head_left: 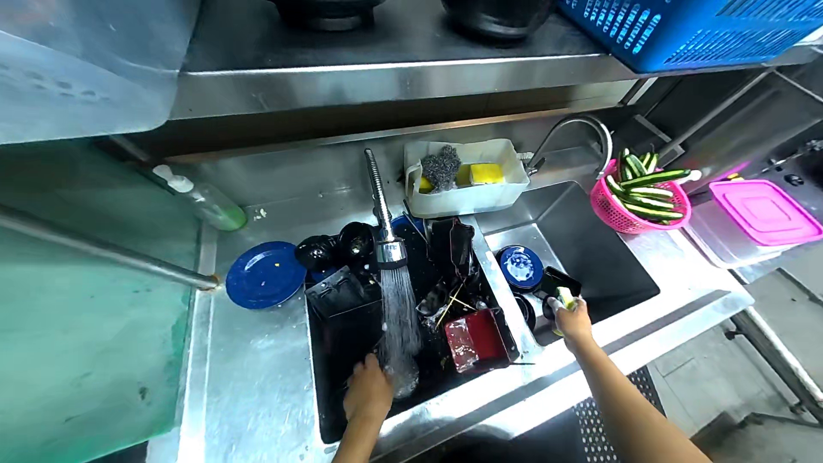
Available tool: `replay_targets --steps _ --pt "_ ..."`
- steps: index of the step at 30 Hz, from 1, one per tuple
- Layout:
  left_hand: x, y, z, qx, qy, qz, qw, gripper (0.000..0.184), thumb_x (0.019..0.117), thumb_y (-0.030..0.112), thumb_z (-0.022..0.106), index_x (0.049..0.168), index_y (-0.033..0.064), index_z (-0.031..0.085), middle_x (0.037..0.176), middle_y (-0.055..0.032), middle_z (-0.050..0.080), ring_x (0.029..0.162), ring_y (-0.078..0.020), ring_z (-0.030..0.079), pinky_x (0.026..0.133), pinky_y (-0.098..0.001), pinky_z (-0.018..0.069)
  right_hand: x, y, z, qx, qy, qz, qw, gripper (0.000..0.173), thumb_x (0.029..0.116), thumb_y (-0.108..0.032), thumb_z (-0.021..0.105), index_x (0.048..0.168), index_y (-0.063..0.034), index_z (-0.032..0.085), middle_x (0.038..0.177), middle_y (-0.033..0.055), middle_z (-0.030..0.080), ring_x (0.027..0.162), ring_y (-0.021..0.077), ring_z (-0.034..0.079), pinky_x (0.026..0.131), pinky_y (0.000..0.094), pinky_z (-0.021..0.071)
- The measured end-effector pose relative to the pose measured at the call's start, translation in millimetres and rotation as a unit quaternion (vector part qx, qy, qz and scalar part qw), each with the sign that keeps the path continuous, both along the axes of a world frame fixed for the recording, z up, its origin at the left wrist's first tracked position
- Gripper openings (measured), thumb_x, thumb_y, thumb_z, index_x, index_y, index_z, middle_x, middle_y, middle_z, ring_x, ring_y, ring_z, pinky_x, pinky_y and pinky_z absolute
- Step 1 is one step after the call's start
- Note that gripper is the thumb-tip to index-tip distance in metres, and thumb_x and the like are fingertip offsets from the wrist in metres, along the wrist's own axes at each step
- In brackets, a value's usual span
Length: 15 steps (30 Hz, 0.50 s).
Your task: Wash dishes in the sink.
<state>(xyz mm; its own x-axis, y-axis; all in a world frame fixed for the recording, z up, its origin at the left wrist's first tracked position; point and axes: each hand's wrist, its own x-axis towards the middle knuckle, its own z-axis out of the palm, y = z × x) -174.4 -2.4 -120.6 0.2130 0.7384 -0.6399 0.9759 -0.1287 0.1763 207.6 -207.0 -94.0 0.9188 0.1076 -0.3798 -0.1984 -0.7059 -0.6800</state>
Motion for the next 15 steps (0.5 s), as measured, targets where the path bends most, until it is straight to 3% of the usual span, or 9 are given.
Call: replay_targets --steps 4,7,13,14,15 --pt "-11 -8 -17 -0.036 0.033 0.014 0.999 0.055 0.0976 0.038 0.060 0.146 0.0140 0.051 0.132 -0.0170 0.065 0.117 -0.0357 0.066 0.092 -0.0591 0.0553 1 -7 -15 0.015 -0.045 -0.016 0.999 0.067 0.0984 -0.027 0.070 0.149 0.0014 0.036 0.128 0.0278 0.060 0.112 0.0378 0.064 0.095 0.0557 0.0534" --pt "-5 -7 -20 -0.050 0.031 0.015 0.998 0.055 0.0969 0.025 0.059 0.149 0.0137 0.046 0.127 -0.0180 0.067 0.116 -0.0358 0.067 0.092 -0.0579 0.0557 1 -6 -9 0.001 -0.081 -0.023 0.996 0.064 0.0983 -0.023 0.069 0.148 0.0013 0.037 0.133 0.0279 0.059 0.120 0.0391 0.061 0.100 0.0568 0.0506" --pt "-6 -7 -3 -0.028 -0.062 0.051 0.996 0.059 0.0976 0.017 0.061 0.151 0.0067 0.037 0.126 -0.0224 0.064 0.112 -0.0370 0.068 0.094 -0.0545 0.0565 -17 -2 19 0.108 -0.074 -0.041 0.991 0.050 0.1006 -0.016 0.064 0.144 -0.0022 0.043 0.117 0.0232 0.063 0.092 0.0306 0.068 0.079 0.0502 0.0583" --pt "-8 -7 -1 -0.032 -0.106 0.079 0.991 0.056 0.0968 0.014 0.060 0.148 0.0062 0.039 0.123 -0.0218 0.065 0.104 -0.0352 0.070 0.088 -0.0534 0.0587 -22 0 27 0.123 -0.073 -0.038 0.989 0.049 0.1010 -0.015 0.063 0.144 -0.0020 0.044 0.114 0.0224 0.063 0.088 0.0287 0.068 0.076 0.0481 0.0587" --pt "-9 -7 -2 -0.044 -0.159 0.122 0.979 0.051 0.0967 0.011 0.059 0.145 0.0058 0.042 0.116 -0.0214 0.067 0.089 -0.0325 0.073 0.075 -0.0513 0.0622 -28 4 34 0.135 -0.075 -0.032 0.987 0.046 0.1009 -0.015 0.063 0.142 -0.0021 0.046 0.111 0.0212 0.063 0.084 0.0270 0.068 0.073 0.0466 0.0590"
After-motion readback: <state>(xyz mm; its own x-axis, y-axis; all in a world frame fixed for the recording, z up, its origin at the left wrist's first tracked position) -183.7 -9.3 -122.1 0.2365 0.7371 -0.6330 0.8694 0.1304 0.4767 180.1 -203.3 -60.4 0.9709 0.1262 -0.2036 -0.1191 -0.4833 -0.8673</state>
